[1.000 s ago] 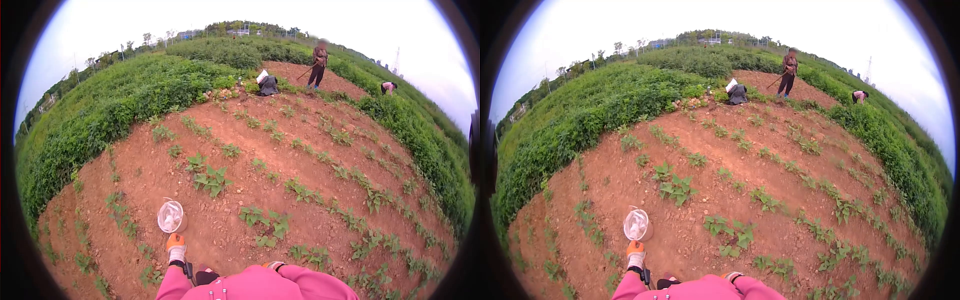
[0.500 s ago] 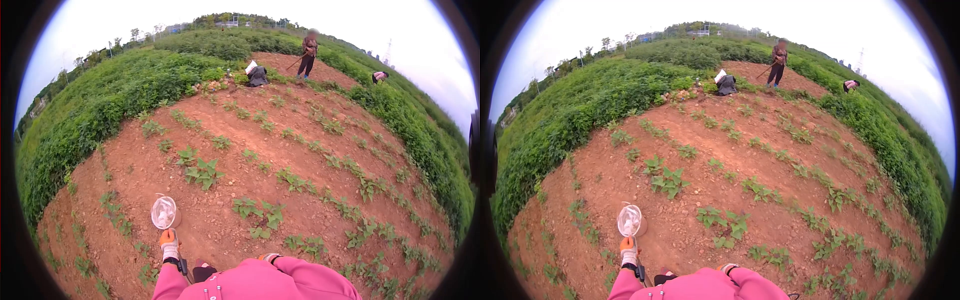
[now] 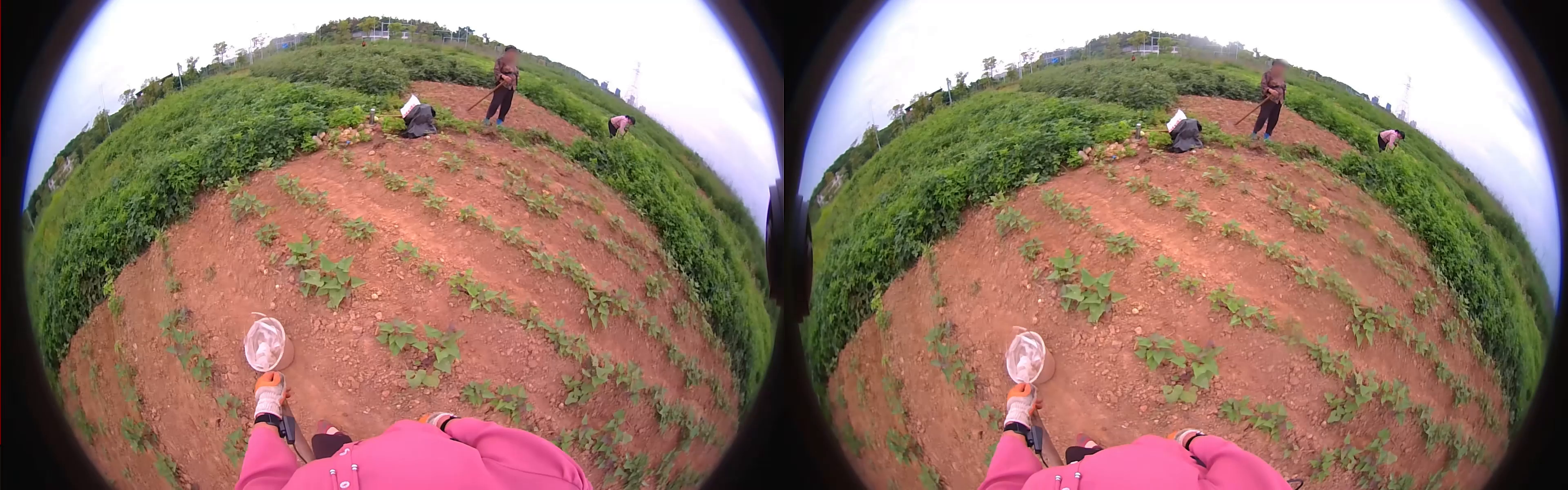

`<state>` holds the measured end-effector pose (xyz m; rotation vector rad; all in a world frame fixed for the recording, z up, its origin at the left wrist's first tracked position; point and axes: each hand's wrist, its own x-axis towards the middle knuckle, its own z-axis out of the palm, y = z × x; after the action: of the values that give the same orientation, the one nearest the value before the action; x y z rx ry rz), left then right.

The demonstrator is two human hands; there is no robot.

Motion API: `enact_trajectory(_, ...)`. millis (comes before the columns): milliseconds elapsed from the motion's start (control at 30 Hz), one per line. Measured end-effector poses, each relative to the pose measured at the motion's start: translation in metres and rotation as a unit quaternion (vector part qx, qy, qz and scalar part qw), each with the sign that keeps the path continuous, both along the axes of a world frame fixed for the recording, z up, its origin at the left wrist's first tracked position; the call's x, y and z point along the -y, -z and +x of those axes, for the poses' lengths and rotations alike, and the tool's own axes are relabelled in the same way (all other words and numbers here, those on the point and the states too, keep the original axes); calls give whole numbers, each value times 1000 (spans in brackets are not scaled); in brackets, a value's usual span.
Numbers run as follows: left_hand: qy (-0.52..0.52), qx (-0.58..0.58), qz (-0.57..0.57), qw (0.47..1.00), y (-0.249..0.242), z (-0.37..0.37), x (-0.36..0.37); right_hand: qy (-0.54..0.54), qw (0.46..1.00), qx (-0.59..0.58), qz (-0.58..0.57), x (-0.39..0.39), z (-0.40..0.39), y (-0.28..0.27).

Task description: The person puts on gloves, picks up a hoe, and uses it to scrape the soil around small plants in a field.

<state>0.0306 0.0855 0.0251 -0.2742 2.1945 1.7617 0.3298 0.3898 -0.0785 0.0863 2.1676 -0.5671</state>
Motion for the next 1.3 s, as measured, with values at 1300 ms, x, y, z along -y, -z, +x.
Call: enact_trajectory(1300, 66, 90, 58, 992, -18, 13, -12, 14, 996, 86, 0, -12, 2, -51)
